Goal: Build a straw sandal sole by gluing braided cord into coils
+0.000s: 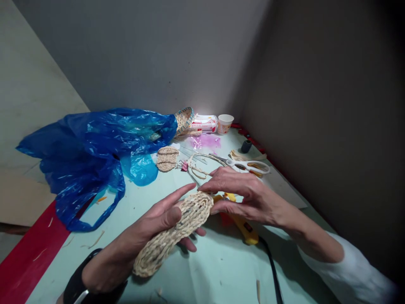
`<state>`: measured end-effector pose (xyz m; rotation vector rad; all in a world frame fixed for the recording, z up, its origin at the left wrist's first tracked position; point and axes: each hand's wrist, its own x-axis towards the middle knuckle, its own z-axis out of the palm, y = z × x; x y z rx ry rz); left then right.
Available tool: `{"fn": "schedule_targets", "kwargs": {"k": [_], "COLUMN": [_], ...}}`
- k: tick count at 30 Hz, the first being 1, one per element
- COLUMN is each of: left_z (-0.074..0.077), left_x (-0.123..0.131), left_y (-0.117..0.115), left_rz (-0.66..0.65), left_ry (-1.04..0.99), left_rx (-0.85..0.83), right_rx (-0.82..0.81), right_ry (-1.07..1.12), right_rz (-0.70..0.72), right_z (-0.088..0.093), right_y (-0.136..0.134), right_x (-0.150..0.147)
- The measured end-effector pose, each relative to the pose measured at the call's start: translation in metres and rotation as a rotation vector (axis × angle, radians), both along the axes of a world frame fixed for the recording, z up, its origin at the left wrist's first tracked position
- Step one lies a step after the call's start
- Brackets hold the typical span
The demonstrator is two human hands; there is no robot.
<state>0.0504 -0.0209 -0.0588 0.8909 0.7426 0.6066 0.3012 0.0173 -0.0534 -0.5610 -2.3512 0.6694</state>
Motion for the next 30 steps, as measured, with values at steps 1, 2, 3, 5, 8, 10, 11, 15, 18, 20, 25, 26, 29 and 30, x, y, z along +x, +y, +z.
{"fn": "schedule_targets", "kwargs": {"k": [1, 2, 3, 5, 8, 10, 11, 15, 18, 20, 25, 26, 29, 30], "left_z": [-0.001, -0.002, -0.003, -0.004, -0.002, -0.001, 0.0, 0.004, 0.008, 0.01, 0.01, 0.009, 0.007, 0.006], "left_x": [-0.001, -0.002, -0.003, -0.004, -0.004, -0.002, -0.001, -0.001, -0.005, -0.009, -0.013, -0.013, -0.011, -0.011], "left_y": [0.001, 0.001, 0.002, 0.002, 0.004, 0.005, 0.005, 0.007, 0.008, 0.009, 0.009, 0.009, 0.01, 0.01], "left_rz": [-0.001, -0.007, -0.014, -0.004, 0.084, 0.149, 0.196, 0.408, 0.44, 0.437, 0.281, 0.244, 0.195, 0.197], "left_ry": [-0.003, 0.002, 0.013, 0.055, 0.098, 0.069, 0.047, 0.034, 0.163, 0.236, 0.278, 0.292, 0.338, 0.346], "left_rx": [0.008, 0.019, 0.025, 0.012, -0.018, -0.034, -0.03, 0.012, 0.107, 0.175, 0.148, 0.146, 0.158, 0.157], "right_rx": [0.002, 0.002, 0.0, -0.002, 0.015, 0.035, 0.038, 0.044, 0.057, 0.066, 0.073, 0.077, 0.107, 0.12], "right_ry": [-0.003, -0.003, -0.006, -0.013, -0.027, -0.043, -0.054, -0.094, -0.113, -0.118, -0.153, -0.158, -0.154, -0.155], "right_rz": [0.0, 0.002, 0.004, 0.003, -0.002, -0.003, -0.005, -0.023, -0.046, -0.065, -0.092, -0.099, -0.119, -0.127], "right_z": [0.0, -0.001, -0.001, -0.001, 0.001, 0.002, 0.002, 0.001, -0.001, -0.002, -0.004, -0.005, -0.005, -0.005], "right_y": [0.0, 0.0, 0.0, 0.0, 0.0, 0.0, 0.0, 0.001, 0.003, 0.003, 0.005, 0.005, 0.004, 0.004], "right_x": [0.0, 0.0, -0.001, -0.002, -0.003, -0.004, -0.004, -0.002, -0.001, 0.0, -0.001, -0.002, -0.003, -0.003]}}
